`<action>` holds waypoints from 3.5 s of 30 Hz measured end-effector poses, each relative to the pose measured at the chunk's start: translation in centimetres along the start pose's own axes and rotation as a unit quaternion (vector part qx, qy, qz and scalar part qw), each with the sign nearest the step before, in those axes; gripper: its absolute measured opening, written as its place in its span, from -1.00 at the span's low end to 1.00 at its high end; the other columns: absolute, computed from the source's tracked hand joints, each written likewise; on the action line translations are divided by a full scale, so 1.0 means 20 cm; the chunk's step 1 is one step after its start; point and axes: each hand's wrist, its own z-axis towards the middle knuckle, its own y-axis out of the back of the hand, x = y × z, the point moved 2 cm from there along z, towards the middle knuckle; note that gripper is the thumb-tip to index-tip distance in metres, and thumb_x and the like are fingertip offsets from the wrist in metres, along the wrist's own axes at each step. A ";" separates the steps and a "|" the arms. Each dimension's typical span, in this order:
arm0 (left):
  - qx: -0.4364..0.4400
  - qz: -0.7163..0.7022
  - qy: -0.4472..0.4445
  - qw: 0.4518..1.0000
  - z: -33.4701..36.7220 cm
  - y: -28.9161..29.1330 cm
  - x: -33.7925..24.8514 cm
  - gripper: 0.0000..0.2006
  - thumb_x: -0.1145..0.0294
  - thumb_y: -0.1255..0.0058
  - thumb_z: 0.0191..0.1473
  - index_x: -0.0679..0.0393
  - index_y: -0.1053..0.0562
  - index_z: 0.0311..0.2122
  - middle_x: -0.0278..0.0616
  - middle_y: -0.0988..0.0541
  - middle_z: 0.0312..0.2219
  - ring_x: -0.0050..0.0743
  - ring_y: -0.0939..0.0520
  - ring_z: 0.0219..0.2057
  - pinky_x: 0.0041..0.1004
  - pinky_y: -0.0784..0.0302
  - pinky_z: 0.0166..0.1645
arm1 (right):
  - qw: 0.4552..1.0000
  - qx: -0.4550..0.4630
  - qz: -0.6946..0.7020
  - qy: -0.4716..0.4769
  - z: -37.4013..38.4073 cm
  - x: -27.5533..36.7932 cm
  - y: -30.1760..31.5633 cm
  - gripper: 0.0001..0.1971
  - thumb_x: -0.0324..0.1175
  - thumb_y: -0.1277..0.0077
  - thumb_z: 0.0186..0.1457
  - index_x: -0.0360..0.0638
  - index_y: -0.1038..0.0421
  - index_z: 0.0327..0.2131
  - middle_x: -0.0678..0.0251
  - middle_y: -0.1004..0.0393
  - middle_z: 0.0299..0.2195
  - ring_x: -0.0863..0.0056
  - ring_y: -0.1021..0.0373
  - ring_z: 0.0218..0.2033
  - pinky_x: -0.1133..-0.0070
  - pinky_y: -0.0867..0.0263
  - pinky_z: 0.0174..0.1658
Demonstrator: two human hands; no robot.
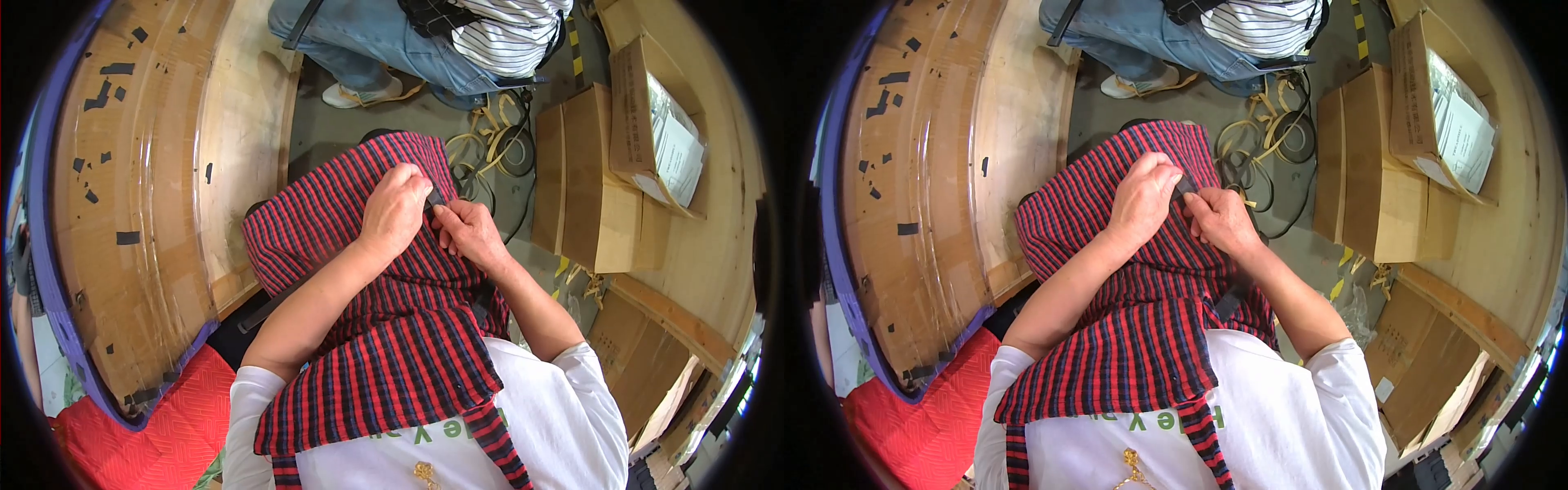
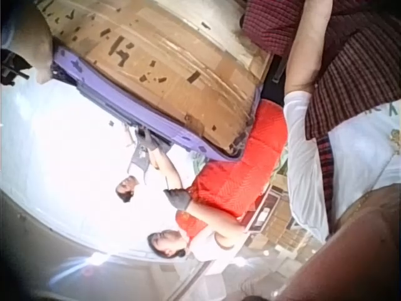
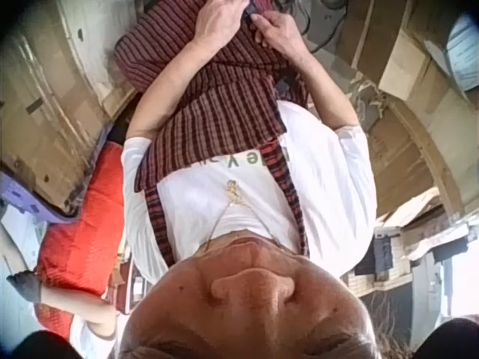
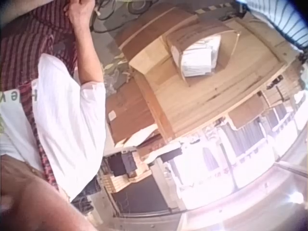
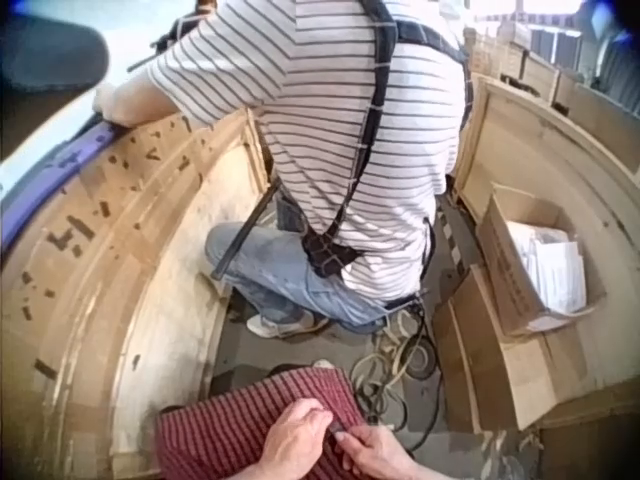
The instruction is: Attaching black structural component straps or end caps onto long rubber and metal strips during product fabrication.
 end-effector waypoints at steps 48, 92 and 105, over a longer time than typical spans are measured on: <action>-0.049 -0.121 0.005 0.991 -0.24 0.25 -0.20 -0.62 0.12 0.06 -0.05 0.26 -0.37 -0.25 -0.11 -0.46 -0.45 -0.13 -0.51 -0.44 -0.30 -0.40 -0.37 | 0.975 0.077 0.031 0.207 -0.28 0.25 -0.08 -0.56 -0.59 0.27 0.05 -0.30 -0.04 0.05 0.23 -0.38 -0.31 0.57 -0.36 -0.48 0.67 -0.31 -0.39; -0.030 -0.154 -0.009 0.988 -0.26 0.24 -0.25 -0.64 0.13 0.08 -0.04 0.31 -0.33 -0.37 -0.01 -0.46 -0.54 -0.01 -0.49 -0.48 -0.22 -0.37 -0.42 | 0.986 -0.017 0.082 0.144 -0.29 0.24 0.02 -0.91 -0.45 0.04 0.00 -0.23 -0.36 -0.38 0.42 -0.38 -0.49 0.72 -0.24 -0.54 0.78 -0.17 -0.48; 0.023 -0.139 0.051 0.989 -0.28 0.15 -0.17 -0.69 0.19 0.03 -0.10 0.29 -0.34 -0.44 -0.02 -0.46 -0.55 -0.04 -0.49 -0.47 -0.21 -0.37 -0.38 | 0.972 0.025 -0.019 0.232 -0.30 0.28 -0.06 -0.85 -0.52 0.02 -0.05 -0.27 -0.34 -0.33 0.39 -0.37 -0.49 0.72 -0.25 -0.59 0.77 -0.19 -0.55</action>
